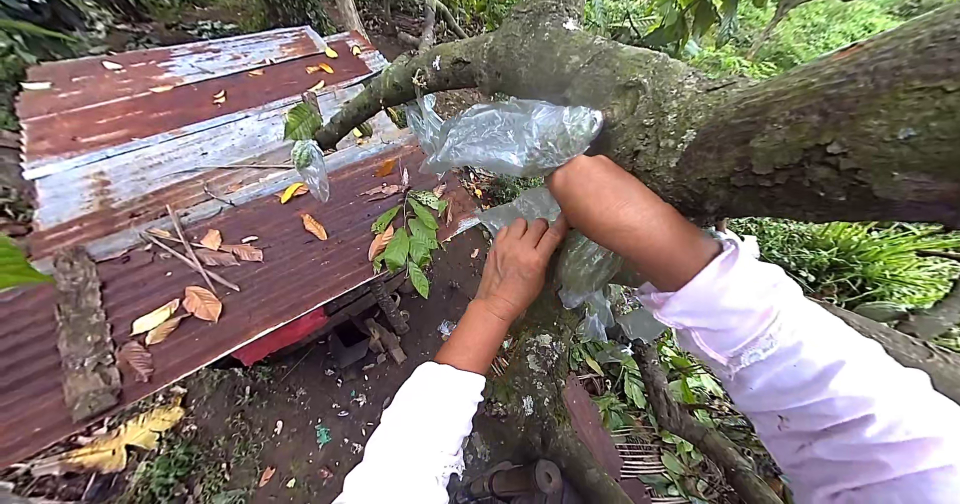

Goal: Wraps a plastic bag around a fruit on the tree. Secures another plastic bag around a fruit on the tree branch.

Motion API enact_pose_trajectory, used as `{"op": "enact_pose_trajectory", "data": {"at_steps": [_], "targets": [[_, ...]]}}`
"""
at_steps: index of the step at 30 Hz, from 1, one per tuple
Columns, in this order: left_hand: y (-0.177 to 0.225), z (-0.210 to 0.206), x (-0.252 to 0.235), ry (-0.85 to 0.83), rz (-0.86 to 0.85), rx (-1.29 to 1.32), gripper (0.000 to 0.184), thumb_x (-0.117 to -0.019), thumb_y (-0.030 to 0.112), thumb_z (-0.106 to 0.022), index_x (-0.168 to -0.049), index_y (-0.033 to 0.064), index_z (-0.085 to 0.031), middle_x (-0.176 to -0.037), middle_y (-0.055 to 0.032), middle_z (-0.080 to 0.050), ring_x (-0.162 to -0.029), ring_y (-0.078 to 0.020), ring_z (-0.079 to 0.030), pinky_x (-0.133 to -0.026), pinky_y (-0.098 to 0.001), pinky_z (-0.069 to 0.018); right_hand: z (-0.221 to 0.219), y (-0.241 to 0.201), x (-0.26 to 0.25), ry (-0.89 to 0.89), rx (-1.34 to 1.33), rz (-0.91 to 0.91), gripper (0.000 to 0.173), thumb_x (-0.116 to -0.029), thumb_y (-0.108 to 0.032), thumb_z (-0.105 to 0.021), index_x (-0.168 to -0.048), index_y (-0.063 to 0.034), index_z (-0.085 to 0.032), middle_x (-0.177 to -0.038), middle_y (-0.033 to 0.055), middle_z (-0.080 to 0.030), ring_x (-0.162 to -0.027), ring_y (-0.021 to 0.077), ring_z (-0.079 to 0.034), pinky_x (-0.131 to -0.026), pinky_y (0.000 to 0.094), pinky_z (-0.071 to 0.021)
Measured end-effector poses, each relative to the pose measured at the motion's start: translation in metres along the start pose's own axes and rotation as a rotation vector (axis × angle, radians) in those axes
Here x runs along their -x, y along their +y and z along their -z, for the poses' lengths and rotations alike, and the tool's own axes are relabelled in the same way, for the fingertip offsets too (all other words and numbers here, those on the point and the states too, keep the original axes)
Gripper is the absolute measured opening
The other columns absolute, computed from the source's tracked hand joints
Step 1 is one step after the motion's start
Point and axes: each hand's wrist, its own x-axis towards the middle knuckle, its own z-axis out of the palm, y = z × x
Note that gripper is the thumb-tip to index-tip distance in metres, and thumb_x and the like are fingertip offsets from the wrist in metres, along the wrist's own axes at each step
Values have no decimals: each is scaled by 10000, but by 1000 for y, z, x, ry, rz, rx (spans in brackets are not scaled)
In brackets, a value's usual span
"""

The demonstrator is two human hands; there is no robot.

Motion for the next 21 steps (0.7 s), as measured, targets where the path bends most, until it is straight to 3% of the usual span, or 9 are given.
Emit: {"op": "enact_pose_trajectory", "data": {"at_steps": [1, 4, 6, 9, 11, 14, 17, 21], "targets": [[-1, -1, -1, -30, 15, -3, 317, -939, -14, -602, -1234, 40, -705, -954, -160, -673, -848, -341, -649, -706, -457, -526, -1, 1, 1, 36, 11, 15, 89, -902, 31, -654, -828, -14, -635, -724, 178, -615, -612, 389, -645, -498, 558, -517], [-5, -1, -3, 0, 36, 5, 124, -949, 20, -622, -1002, 0, -731, -870, -173, -646, -837, -347, -660, -718, -446, -541, 77, -41, -13, -440, -5, -191, 125, -1009, 59, -507, -1008, 71, -632, -943, 252, -665, -911, 439, -694, -744, 544, -550], [-8, 3, -2, 22, 49, 35, 77, -926, 47, -654, -891, 0, -704, -862, -171, -637, -836, -347, -652, -714, -449, -530, 85, -46, -8, -416, -9, -217, 122, -996, 93, -495, -994, 87, -617, -927, 265, -647, -897, 444, -689, -734, 533, -545], [-3, 16, 0, 3, 66, 123, 38, -893, 42, -692, -871, 14, -704, -945, -162, -654, -901, -333, -654, -769, -453, -547, 69, -38, 6, -200, -73, -173, 147, -982, 94, -511, -1042, 100, -646, -958, 280, -655, -820, 450, -696, -692, 541, -559], [4, 18, 1, 26, 25, 148, 48, -882, 20, -679, -837, 10, -689, -970, -159, -663, -910, -312, -661, -775, -430, -559, 59, -35, 13, -89, -131, -143, 132, -987, 68, -529, -1097, 72, -602, -928, 265, -650, -760, 442, -696, -644, 535, -561], [4, 20, 0, 60, 1, 167, 71, -894, 5, -653, -826, -7, -668, -941, -168, -657, -887, -312, -666, -758, -422, -559, 50, -25, 21, 4, -177, 5, 79, -967, 82, -557, -1020, 56, -609, -861, 249, -630, -699, 428, -677, -581, 520, -547], [-7, 23, -1, 104, 88, 218, 51, -903, -16, -630, -859, -21, -654, -859, -164, -639, -828, -301, -662, -757, -421, -553, 51, -22, 21, -162, -102, 74, 133, -932, 131, -566, -961, 64, -677, -973, 254, -652, -861, 437, -684, -676, 532, -559], [-11, 29, -5, 111, 204, 266, 59, -921, -31, -604, -912, -18, -660, -863, -148, -627, -810, -269, -643, -762, -407, -541, 61, -31, 9, -398, 15, -6, 158, -966, 119, -512, -998, 109, -666, -1142, 268, -626, -1058, 442, -645, -802, 521, -558]]}}
